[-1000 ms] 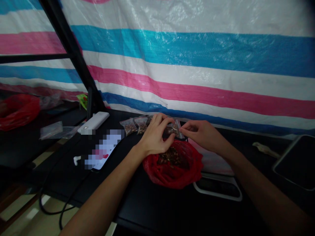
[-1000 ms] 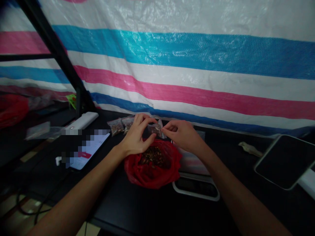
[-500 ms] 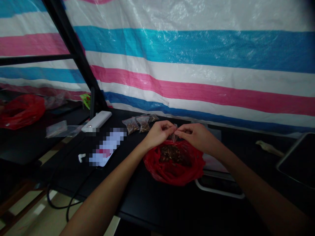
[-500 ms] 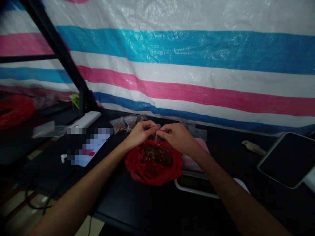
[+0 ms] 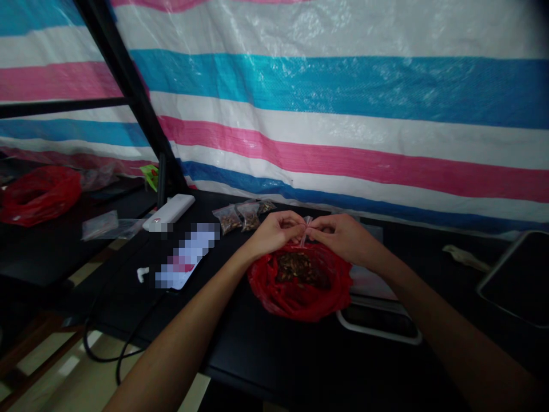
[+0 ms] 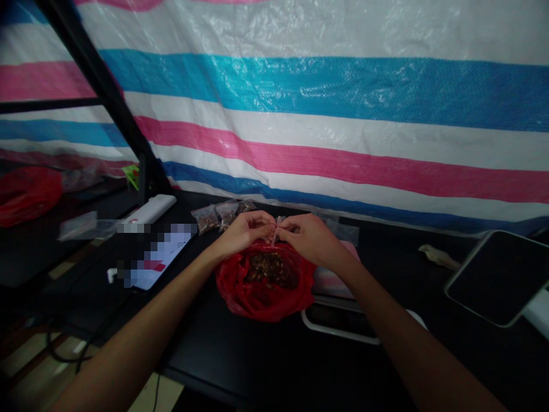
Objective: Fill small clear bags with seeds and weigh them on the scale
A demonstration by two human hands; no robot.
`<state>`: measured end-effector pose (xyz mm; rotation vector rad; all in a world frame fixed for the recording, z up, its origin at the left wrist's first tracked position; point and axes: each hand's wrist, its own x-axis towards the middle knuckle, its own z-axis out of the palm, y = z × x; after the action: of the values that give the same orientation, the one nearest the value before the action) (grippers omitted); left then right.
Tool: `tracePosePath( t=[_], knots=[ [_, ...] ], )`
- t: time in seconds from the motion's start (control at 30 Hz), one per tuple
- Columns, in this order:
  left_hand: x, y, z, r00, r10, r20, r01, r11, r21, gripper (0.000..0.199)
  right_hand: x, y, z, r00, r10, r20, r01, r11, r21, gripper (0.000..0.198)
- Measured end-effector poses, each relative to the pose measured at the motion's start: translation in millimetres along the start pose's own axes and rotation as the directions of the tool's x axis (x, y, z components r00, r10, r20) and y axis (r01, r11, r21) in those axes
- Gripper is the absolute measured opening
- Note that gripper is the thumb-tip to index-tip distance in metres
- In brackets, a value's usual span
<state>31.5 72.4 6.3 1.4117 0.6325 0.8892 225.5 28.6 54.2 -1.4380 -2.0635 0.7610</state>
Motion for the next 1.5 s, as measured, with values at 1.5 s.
tracePosePath(
  t=[1.5],
  knots=[
    [-13.2, 29.0, -4.7, 0.971, 0.236, 0.04, -0.239, 0.964, 0.113, 0.011, -10.0, -8.4, -29.9, 0.991, 0.002, 0.137, -0.042, 0.957, 0.287, 0.054]
  ],
)
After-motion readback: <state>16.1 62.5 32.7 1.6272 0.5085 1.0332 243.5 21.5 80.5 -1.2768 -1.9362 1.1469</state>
